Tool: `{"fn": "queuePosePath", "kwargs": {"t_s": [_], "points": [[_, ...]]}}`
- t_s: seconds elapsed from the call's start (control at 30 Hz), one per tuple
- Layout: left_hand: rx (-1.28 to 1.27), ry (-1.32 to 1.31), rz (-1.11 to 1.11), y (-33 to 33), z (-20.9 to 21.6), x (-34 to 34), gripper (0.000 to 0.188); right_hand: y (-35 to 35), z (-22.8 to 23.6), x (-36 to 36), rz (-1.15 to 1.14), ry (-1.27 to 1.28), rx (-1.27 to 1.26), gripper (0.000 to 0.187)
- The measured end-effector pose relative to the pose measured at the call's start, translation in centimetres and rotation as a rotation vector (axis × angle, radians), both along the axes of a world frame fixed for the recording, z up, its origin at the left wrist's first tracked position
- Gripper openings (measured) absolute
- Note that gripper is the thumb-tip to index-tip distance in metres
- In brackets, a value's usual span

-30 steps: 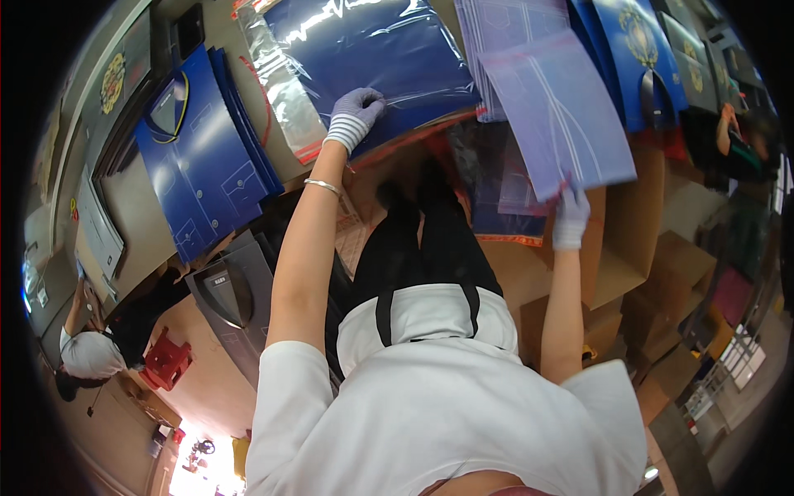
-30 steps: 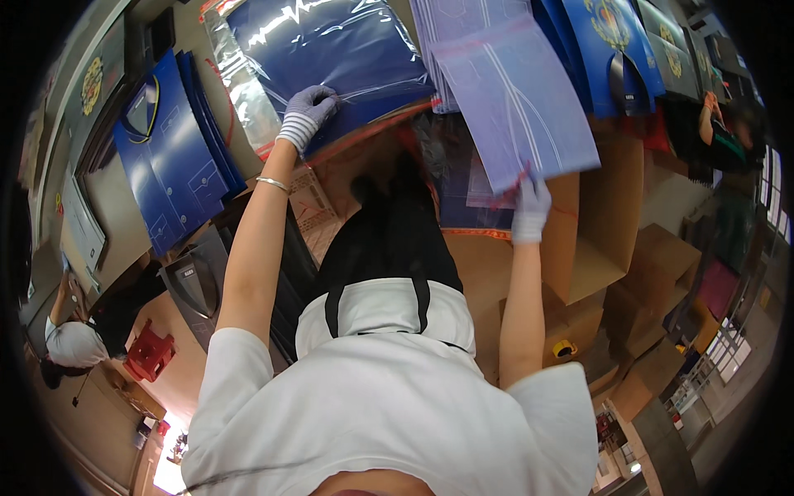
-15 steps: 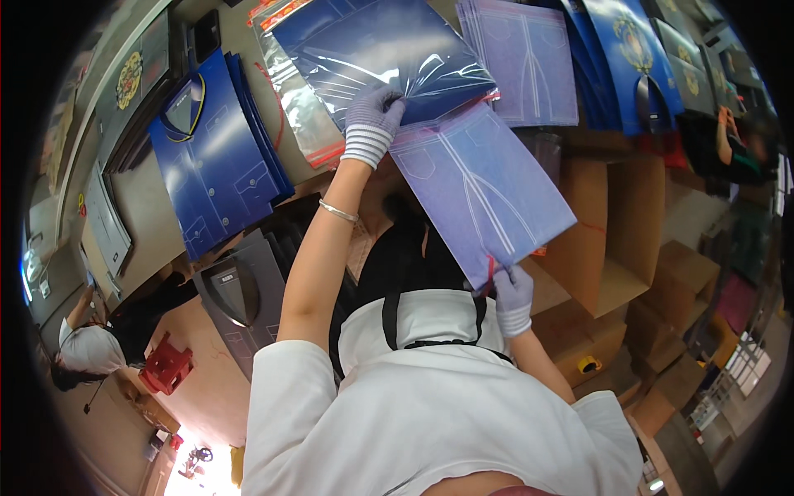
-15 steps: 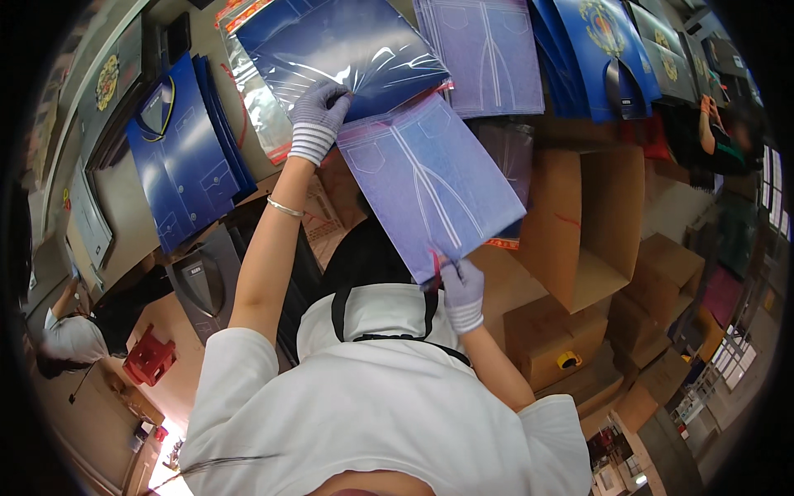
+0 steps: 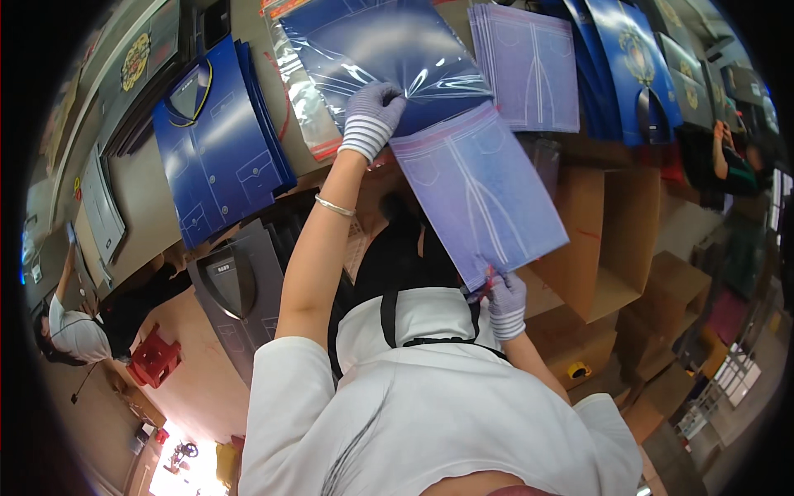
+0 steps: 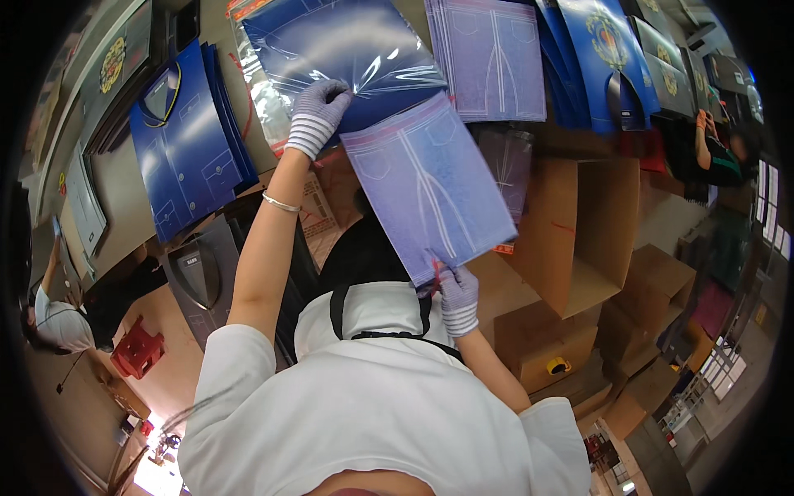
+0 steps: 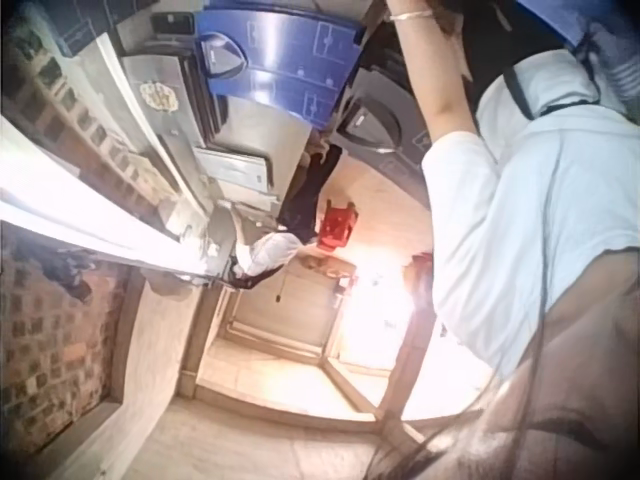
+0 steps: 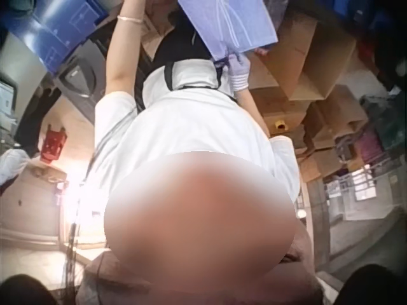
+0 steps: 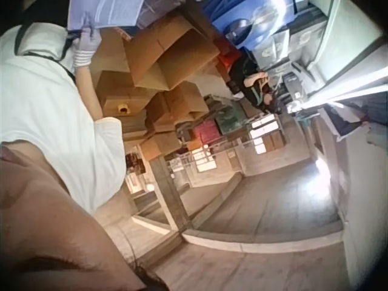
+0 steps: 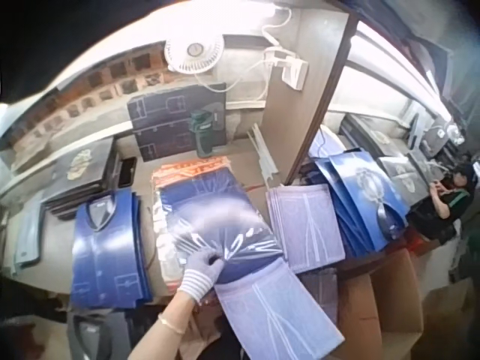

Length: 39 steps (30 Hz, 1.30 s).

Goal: The person repeatedly places blue shirts into clear plastic bags, seals them, and stacks the packaged items on a table. The process is performed one at a time in a repetitive loop.

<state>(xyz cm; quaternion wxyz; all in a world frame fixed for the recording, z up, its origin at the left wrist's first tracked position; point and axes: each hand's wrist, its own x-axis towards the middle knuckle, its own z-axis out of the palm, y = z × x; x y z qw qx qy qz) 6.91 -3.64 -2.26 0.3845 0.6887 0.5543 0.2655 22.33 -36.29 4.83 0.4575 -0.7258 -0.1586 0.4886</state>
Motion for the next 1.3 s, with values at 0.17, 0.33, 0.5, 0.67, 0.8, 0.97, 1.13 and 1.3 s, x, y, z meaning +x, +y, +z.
{"fn": "queuePosePath", "kwargs": {"t_s": [0.17, 0.33, 0.5, 0.67, 0.8, 0.97, 1.13, 1.3], "points": [[0.000, 0.035, 0.019, -0.2, -0.1, -0.4, 0.021, -0.9, 1.0, 0.3, 0.010, -0.180, 0.035, 0.019], [-0.154, -0.080, 0.033, 0.6, -0.7, -0.1, 0.022, -0.7, -1.9, 0.3, 0.040, 0.166, -0.144, 0.014], [-0.004, 0.007, -0.054, 0.5, 1.0, -0.1, 0.022, -0.1, -3.9, 3.4, -0.040, 0.322, -0.119, 0.012], [-0.086, 0.078, -0.138, 0.0, 2.4, -0.8, 0.026, 2.0, -0.8, 6.2, 0.065, 0.256, -0.121, 0.011], [-0.061, 0.095, -0.214, -0.6, 3.0, -0.6, 0.023, 8.2, 0.6, 5.1, -0.118, 0.190, 0.066, 0.021], [-0.020, 0.118, -0.188, -0.2, 3.6, -2.4, 0.018, 9.3, -0.6, 9.1, -0.013, -0.015, -0.012, 0.025], [-0.110, 0.112, -0.188, -0.7, 4.0, -2.6, 0.019, 7.8, -2.2, 9.3, -0.005, 0.052, 0.119, 0.024], [-0.090, 0.077, -0.231, -2.2, 4.1, -0.6, 0.018, 12.1, -1.0, 1.6, -0.029, 0.137, 0.073, 0.025]]}}
